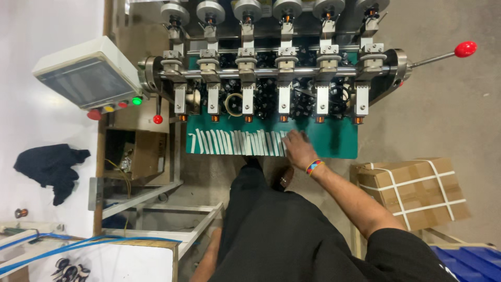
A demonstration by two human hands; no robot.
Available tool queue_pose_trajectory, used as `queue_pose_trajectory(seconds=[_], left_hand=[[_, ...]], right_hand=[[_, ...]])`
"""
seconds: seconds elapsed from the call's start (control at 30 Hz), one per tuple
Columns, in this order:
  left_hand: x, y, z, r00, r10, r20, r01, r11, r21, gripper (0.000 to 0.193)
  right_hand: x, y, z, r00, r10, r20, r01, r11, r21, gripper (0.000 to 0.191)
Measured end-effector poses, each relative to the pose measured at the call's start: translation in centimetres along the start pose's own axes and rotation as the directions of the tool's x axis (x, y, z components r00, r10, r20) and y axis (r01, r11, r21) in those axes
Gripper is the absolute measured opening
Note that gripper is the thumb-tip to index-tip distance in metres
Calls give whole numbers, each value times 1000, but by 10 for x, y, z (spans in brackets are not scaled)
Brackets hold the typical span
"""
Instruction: The person operates a multi-station assembly machine, manually rotating a crank to advance the parts. They use a metal spatula to clear debris and a pair of shears to trim excess material from the components. The person then assembles small copper and black plastic parts by hand and wipes the machine surface with a cloth.
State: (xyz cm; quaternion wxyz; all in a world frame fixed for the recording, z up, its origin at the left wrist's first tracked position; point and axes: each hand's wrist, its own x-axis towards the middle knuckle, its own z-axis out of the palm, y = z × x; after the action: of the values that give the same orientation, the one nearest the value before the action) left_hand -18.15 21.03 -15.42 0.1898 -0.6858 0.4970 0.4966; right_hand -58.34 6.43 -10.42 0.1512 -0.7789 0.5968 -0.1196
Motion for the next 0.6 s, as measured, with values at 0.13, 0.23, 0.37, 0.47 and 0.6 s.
queue_pose_trajectory(seconds=[0.13, 0.23, 0.37, 0.47, 0.6], left_hand=[[22, 12, -24, 1000, 27, 1, -27, 1000, 12, 37], [42, 31, -53, 995, 89, -47, -89, 996, 1, 38], [60, 53, -91, 972, 197, -127, -201, 980, -16, 40], [76, 73, -124, 969, 200, -148, -195, 980, 49, 40], [96, 79, -172, 987, 163, -8, -163, 984, -74, 39]], right_hand=[[10, 83, -38, 970, 240, -34, -241, 943, -228, 23], [39, 118, -57, 916, 267, -300, -335, 921, -201, 42], [81, 128, -68, 871, 363, -332, -416, 903, -104, 24], [116, 125, -71, 874, 419, -247, -472, 854, -219, 38], [147, 127, -73, 919, 376, -116, -383, 787, -484, 39]])
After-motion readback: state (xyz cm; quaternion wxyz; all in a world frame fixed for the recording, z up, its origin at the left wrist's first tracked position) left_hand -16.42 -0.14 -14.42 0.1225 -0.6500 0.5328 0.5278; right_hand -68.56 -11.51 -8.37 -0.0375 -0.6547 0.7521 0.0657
